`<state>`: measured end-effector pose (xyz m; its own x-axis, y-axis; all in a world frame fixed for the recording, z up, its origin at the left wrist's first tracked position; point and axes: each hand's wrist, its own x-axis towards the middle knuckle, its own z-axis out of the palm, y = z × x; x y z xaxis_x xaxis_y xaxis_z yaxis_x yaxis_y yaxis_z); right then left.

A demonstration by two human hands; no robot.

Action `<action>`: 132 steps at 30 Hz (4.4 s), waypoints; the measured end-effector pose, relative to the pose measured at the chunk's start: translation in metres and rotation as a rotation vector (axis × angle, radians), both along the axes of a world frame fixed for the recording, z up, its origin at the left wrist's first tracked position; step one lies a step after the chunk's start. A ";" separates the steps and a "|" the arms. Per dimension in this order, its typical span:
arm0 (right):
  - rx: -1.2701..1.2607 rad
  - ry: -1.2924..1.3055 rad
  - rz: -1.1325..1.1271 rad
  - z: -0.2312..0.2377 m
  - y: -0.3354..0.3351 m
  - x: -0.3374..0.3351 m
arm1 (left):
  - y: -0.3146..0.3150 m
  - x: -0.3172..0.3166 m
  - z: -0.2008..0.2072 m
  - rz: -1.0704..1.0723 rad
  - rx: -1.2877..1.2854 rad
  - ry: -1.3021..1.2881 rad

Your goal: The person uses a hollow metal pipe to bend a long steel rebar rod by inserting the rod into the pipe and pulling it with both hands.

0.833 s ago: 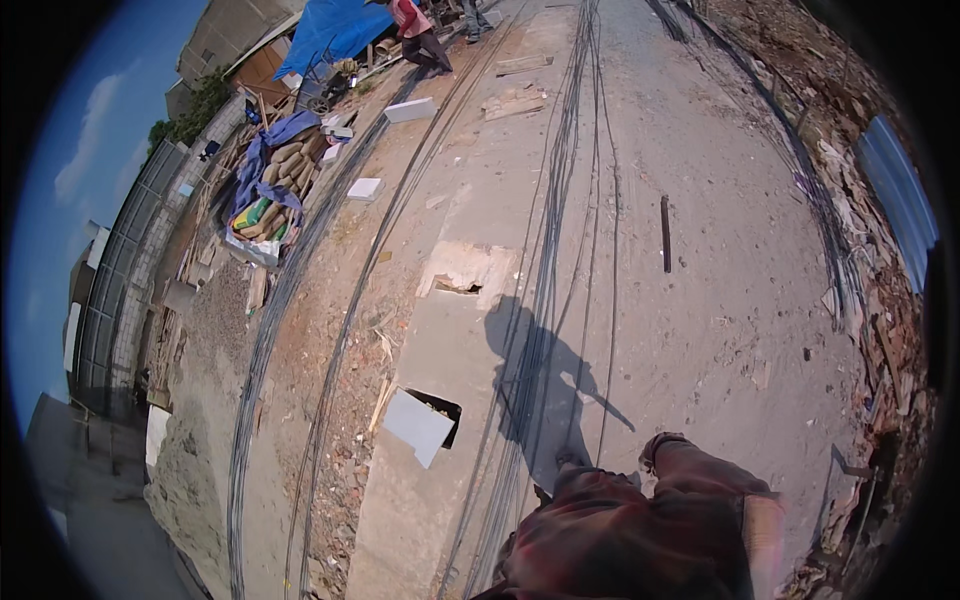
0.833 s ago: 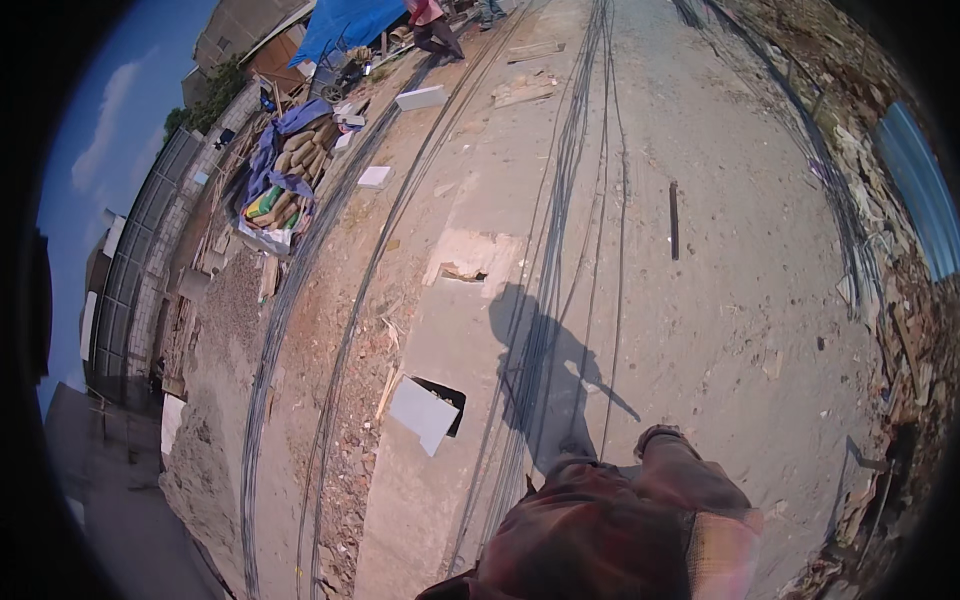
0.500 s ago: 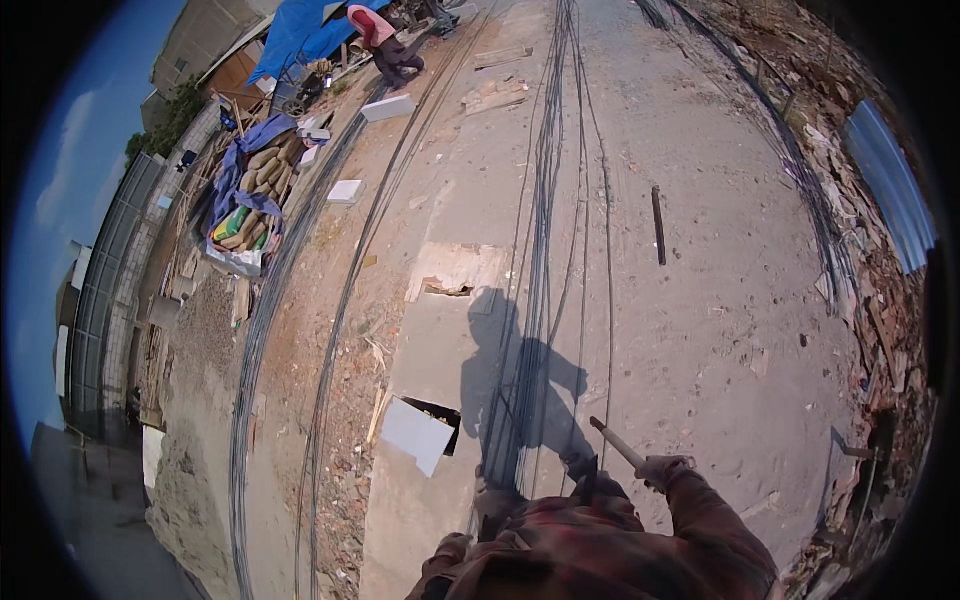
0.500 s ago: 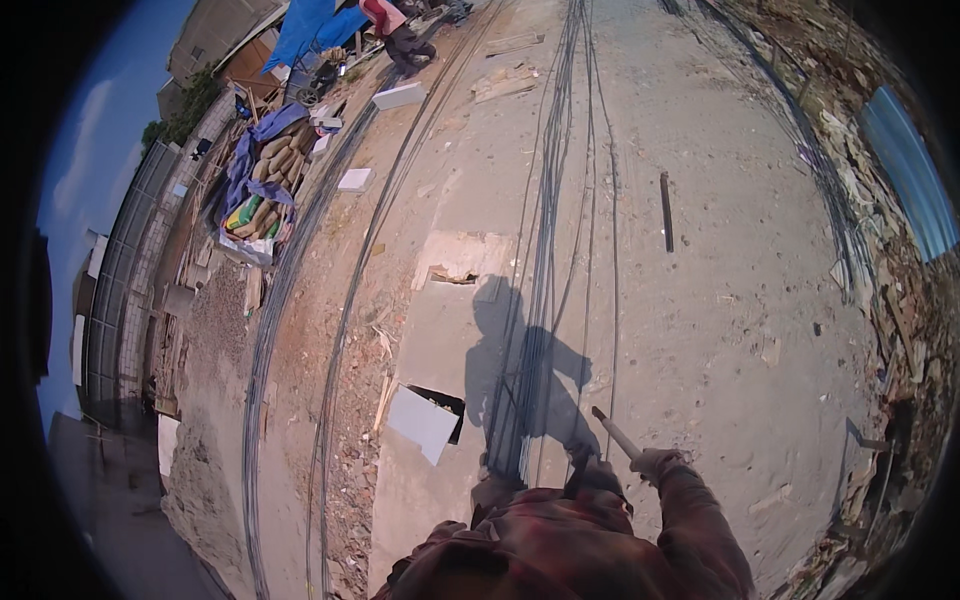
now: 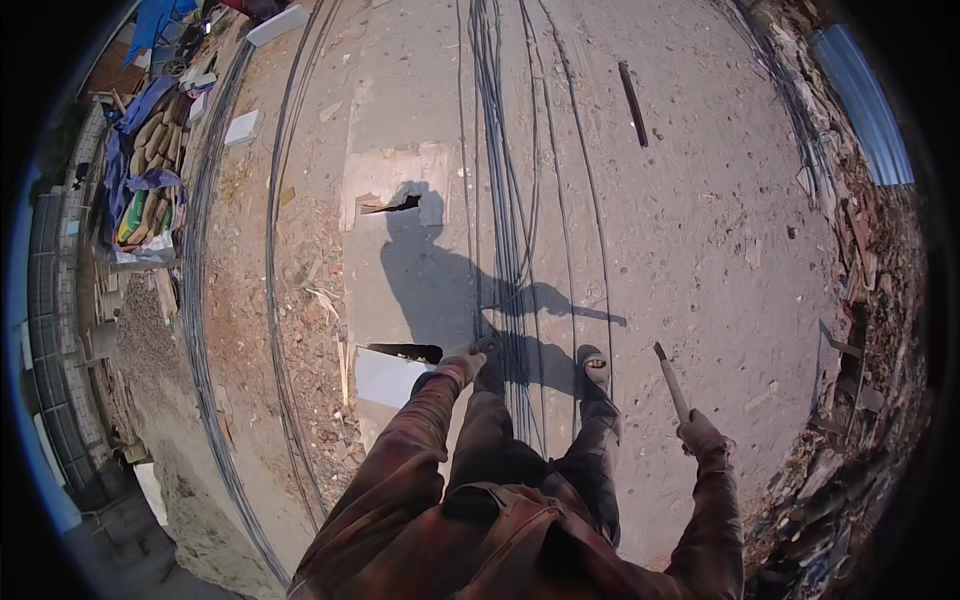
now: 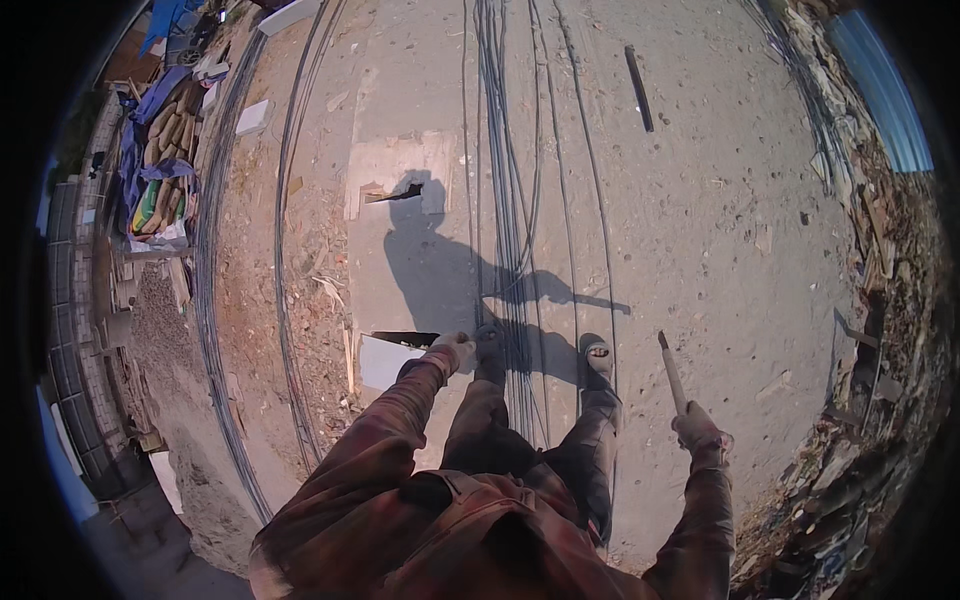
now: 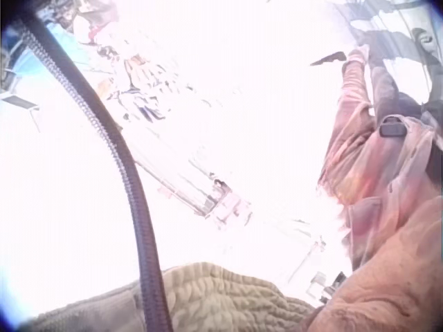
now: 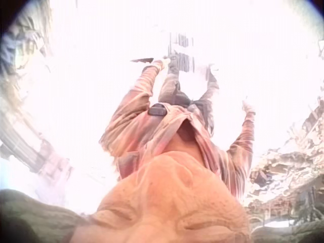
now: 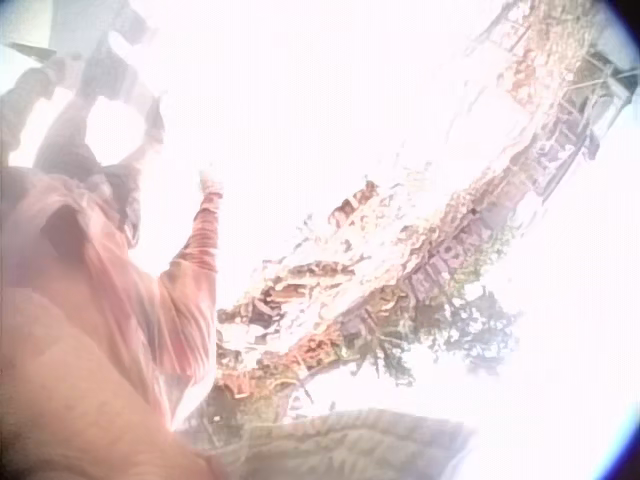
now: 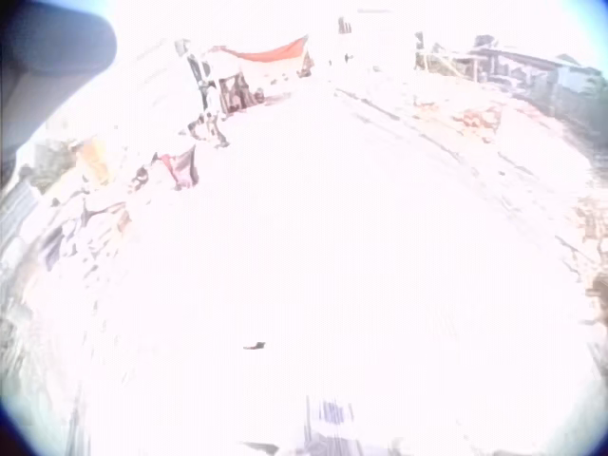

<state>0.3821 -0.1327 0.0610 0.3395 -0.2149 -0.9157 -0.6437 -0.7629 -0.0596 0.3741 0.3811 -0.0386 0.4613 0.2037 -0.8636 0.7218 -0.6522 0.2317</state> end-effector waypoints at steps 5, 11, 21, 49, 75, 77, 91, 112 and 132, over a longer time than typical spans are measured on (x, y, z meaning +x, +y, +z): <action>-0.139 -0.202 0.282 -0.101 -0.098 -0.051 | 0.027 -0.010 -0.160 -0.097 0.152 -0.018; -0.249 -0.607 0.103 -0.184 -0.080 -0.057 | 0.047 -0.040 -0.319 0.027 0.033 -0.069; -0.283 -0.488 -0.053 -0.162 -0.049 0.021 | 0.011 0.030 -0.424 -0.298 0.264 -0.100; -0.106 -0.343 -0.474 -0.176 -0.234 -0.004 | -0.388 0.193 -0.272 0.306 -0.628 0.594; -0.135 -0.282 -0.556 -0.157 -0.188 -0.025 | -0.475 0.154 -0.425 0.375 -0.324 0.219; -0.151 -0.247 -0.496 -0.157 -0.197 -0.021 | -0.483 0.134 -0.386 0.508 -0.482 0.181; 0.296 0.324 -0.702 -0.167 -0.226 -0.023 | -0.504 0.180 -0.408 0.048 -0.205 0.232; 0.143 0.230 -1.117 -0.156 -0.110 -0.022 | -0.446 0.152 -0.440 -0.173 -0.399 -0.028; 0.429 0.171 -1.767 -0.115 -0.090 -0.082 | -0.458 0.112 -0.447 0.014 -0.433 0.025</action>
